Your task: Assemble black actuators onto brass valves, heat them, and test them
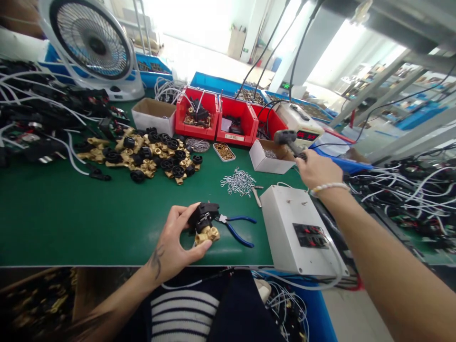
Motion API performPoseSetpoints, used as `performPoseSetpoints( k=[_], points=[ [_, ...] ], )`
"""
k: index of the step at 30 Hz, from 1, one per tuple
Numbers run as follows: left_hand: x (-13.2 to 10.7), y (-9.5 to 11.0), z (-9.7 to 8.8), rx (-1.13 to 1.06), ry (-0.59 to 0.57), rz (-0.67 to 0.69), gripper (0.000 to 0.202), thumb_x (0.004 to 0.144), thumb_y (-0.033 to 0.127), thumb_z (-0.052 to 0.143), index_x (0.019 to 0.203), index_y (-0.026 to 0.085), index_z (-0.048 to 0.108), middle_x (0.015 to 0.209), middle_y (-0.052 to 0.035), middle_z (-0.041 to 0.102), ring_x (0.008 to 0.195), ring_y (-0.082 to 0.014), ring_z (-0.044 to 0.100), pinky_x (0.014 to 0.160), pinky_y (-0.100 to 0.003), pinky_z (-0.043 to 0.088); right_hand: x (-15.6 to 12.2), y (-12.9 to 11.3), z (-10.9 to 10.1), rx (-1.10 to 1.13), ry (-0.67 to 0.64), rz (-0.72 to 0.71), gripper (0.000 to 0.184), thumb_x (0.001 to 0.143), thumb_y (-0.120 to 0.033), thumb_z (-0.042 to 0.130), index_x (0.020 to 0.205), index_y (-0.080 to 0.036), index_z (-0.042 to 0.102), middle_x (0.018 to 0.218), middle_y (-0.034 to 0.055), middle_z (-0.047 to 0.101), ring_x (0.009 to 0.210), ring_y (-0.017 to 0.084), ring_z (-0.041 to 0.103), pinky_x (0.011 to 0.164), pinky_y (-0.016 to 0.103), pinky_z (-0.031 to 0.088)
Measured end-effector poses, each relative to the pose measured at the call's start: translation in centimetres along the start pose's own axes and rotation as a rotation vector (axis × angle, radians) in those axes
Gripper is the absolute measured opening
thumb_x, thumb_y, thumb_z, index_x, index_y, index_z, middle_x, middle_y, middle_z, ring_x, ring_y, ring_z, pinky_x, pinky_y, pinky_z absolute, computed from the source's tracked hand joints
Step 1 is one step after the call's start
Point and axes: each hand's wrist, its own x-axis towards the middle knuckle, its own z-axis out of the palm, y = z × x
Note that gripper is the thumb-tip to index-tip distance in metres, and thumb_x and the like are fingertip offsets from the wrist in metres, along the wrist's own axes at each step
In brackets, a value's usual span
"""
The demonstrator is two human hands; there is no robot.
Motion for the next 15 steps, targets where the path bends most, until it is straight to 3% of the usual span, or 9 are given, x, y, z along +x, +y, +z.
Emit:
performPoseSetpoints(
  k=[2, 4, 6, 8, 10, 12, 15],
  points=[
    [0.0, 0.0, 0.0, 0.001, 0.001, 0.012, 0.070, 0.074, 0.034, 0.072, 0.137, 0.021, 0.045, 0.110, -0.0058, 0.046, 0.104, -0.0214, 0.055, 0.091, -0.039, 0.053, -3.2, 0.6, -1.4, 0.130, 0.035, -0.002, 0.025, 0.098, -0.027, 0.040, 0.110, -0.013, 0.057, 0.081, 0.0144, 0.064, 0.064, 0.018, 0.057, 0.063, 0.036, 0.042],
    [0.1, 0.1, -0.1, 0.006, 0.000, 0.022, 0.069, 0.074, 0.034, 0.072, 0.136, 0.020, 0.046, 0.110, -0.0061, 0.046, 0.103, -0.0215, 0.055, 0.091, -0.040, 0.053, -7.2, 1.2, -2.5, 0.332, 0.013, -0.023, 0.036, 0.102, -0.036, 0.022, 0.117, -0.019, 0.051, 0.073, 0.0062, 0.059, 0.054, 0.014, 0.051, 0.054, 0.030, 0.042],
    [0.1, 0.0, -0.1, 0.011, -0.003, 0.034, 0.069, 0.074, 0.034, 0.071, 0.136, 0.018, 0.046, 0.110, -0.0066, 0.046, 0.103, -0.0215, 0.055, 0.091, -0.040, 0.052, -11.6, 1.7, -3.3, 0.744, -0.137, -0.029, 0.038, 0.097, -0.052, 0.035, 0.106, -0.022, 0.056, 0.060, -0.0003, 0.050, 0.046, 0.012, 0.042, 0.046, 0.026, 0.037],
    [0.1, 0.0, -0.1, 0.013, -0.009, 0.047, 0.070, 0.074, 0.034, 0.071, 0.137, 0.017, 0.046, 0.110, -0.0069, 0.046, 0.103, -0.0213, 0.054, 0.092, -0.040, 0.052, -15.4, 2.1, -3.6, 0.837, -0.297, 0.023, 0.044, 0.087, -0.065, 0.050, 0.092, -0.022, 0.060, 0.052, -0.0033, 0.043, 0.040, 0.009, 0.034, 0.038, 0.022, 0.032],
    [0.0, -0.1, -0.1, 0.016, -0.016, 0.058, 0.071, 0.074, 0.033, 0.071, 0.138, 0.018, 0.045, 0.111, -0.0068, 0.045, 0.104, -0.0212, 0.054, 0.092, -0.039, 0.052, -18.1, 2.3, -3.5, 0.892, -0.356, 0.104, 0.046, 0.082, -0.067, 0.056, 0.082, -0.022, 0.060, 0.047, -0.0041, 0.040, 0.036, 0.008, 0.029, 0.032, 0.019, 0.024],
    [-0.1, -0.2, -0.1, 0.021, -0.022, 0.071, 0.071, 0.074, 0.033, 0.071, 0.139, 0.019, 0.044, 0.112, -0.0066, 0.045, 0.104, -0.0208, 0.053, 0.092, -0.038, 0.052, -19.5, 2.2, -3.2, 1.037, -0.269, 0.152, 0.044, 0.085, -0.066, 0.053, 0.075, -0.023, 0.057, 0.043, -0.0054, 0.036, 0.032, 0.007, 0.024, 0.031, 0.019, 0.024],
    [-0.1, -0.2, -0.1, 0.023, -0.026, 0.083, 0.071, 0.075, 0.033, 0.071, 0.139, 0.019, 0.044, 0.111, -0.0067, 0.045, 0.103, -0.0205, 0.054, 0.092, -0.038, 0.053, -20.1, 1.7, -2.3, 1.154, -0.105, 0.104, 0.048, 0.092, -0.065, 0.042, 0.069, -0.023, 0.050, 0.039, -0.0068, 0.031, 0.030, 0.007, 0.022, 0.033, 0.021, 0.029]
  ],
)
